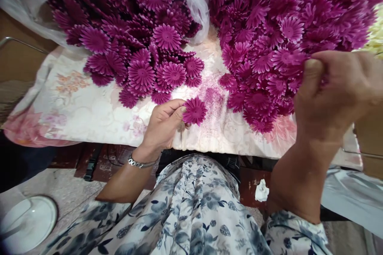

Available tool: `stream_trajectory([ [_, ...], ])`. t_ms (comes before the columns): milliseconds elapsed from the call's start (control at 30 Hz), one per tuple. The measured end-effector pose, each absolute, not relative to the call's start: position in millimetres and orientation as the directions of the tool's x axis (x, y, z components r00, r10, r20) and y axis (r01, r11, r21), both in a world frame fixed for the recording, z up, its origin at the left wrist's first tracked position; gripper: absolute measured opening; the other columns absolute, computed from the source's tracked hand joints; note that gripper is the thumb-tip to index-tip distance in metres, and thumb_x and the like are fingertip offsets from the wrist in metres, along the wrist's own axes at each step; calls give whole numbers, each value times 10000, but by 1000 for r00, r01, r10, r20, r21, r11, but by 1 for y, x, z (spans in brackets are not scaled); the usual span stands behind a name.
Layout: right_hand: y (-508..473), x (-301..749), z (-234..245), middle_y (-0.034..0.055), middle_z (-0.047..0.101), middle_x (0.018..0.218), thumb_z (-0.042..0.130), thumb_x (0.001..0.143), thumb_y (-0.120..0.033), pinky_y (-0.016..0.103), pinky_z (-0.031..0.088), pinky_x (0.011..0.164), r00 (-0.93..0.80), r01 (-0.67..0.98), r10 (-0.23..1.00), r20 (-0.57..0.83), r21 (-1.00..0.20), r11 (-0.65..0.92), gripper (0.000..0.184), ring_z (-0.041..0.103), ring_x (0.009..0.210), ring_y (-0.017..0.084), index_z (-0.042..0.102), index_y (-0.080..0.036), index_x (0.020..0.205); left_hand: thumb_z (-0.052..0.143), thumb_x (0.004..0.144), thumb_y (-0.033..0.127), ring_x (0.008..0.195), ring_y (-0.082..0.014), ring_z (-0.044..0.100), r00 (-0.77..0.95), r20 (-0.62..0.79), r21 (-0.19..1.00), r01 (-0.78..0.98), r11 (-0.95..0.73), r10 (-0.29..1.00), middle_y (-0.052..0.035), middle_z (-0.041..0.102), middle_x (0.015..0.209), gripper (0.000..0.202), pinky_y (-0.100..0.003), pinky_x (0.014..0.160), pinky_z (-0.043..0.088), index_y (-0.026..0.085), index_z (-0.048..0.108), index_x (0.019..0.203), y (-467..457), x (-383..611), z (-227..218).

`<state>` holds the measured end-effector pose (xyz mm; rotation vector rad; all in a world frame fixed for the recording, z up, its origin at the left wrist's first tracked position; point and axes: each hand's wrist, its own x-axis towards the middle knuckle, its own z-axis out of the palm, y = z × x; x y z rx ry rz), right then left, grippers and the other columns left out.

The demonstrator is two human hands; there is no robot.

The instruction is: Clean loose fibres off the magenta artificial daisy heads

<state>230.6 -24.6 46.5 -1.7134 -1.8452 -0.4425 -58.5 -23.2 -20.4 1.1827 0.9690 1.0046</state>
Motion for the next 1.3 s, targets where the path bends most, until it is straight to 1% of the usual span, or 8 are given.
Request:
stream_trajectory([
  [100, -20, 220, 47, 145, 670, 1069, 537, 859, -301, 488, 428, 901, -23, 1000, 738, 675, 28, 5, 276, 602, 1068, 347, 673, -172, 1062, 604, 786, 465, 552, -70, 433, 306, -128, 947, -244, 208, 943, 27, 453, 605, 349, -196, 534, 365, 159, 531, 634, -26, -51, -24],
  [200, -26, 178, 32, 110, 694, 854, 635, 784, -221, 397, 504, 745, -188, 956, 556, 809, 20, 294, 196, 653, 849, 259, 688, -166, 964, 612, 792, 437, 581, -56, 414, 318, -153, 925, -288, 249, 936, 30, 442, 617, 348, -184, 565, 356, 147, 520, 624, -28, -46, -26],
  [267, -32, 147, 18, 69, 675, 834, 678, 754, -212, 330, 514, 676, -350, 822, 640, 684, -104, 560, 168, 625, 789, 196, 653, -191, 919, 624, 787, 419, 586, -51, 401, 316, -174, 914, -302, 273, 933, 33, 434, 615, 342, -180, 572, 353, 140, 520, 618, -29, -44, -26],
  [367, -36, 118, -1, 51, 634, 773, 640, 794, -219, 308, 507, 667, -436, 693, 688, 580, -271, 668, 90, 587, 742, 164, 595, -181, 862, 650, 766, 412, 571, -50, 409, 335, -205, 879, -351, 323, 920, 37, 450, 603, 320, -177, 554, 363, 137, 551, 635, -32, -40, -26],
  [867, -42, 110, -13, 3, 595, 662, 556, 827, -126, 265, 467, 617, -274, 762, 710, 648, -304, 572, 79, 568, 648, 131, 544, -198, 797, 702, 714, 345, 589, -62, 473, 324, -191, 912, -290, 290, 927, 21, 563, 641, 218, -192, 580, 397, 137, 637, 706, -36, -43, -34],
  [1033, -26, 154, 1, -4, 596, 651, 619, 786, -135, 247, 386, 511, -36, 934, 502, 864, -149, 325, 62, 552, 565, 103, 610, -195, 799, 683, 715, 274, 553, -55, 501, 306, -236, 896, -299, 329, 922, 26, 564, 614, 164, -173, 533, 429, 132, 609, 677, -34, -51, -32],
  [1100, -15, 187, 13, 37, 626, 659, 600, 812, -188, 274, 410, 561, 5, 984, 377, 926, -71, 162, 66, 606, 613, 136, 662, -169, 798, 700, 697, 305, 565, -70, 532, 330, -265, 870, -323, 373, 906, 19, 578, 631, 195, -200, 550, 485, 132, 610, 698, -33, -52, -29],
  [1300, -9, 218, 33, 194, 647, 1088, 576, 826, -316, 549, 422, 877, -66, 996, 610, 790, 21, 82, 323, 596, 1055, 368, 661, -145, 1086, 730, 654, 349, 550, -60, 502, 311, -317, 823, -379, 423, 896, 40, 521, 594, 256, -206, 557, 488, 135, 590, 673, -32, -45, -25],
])
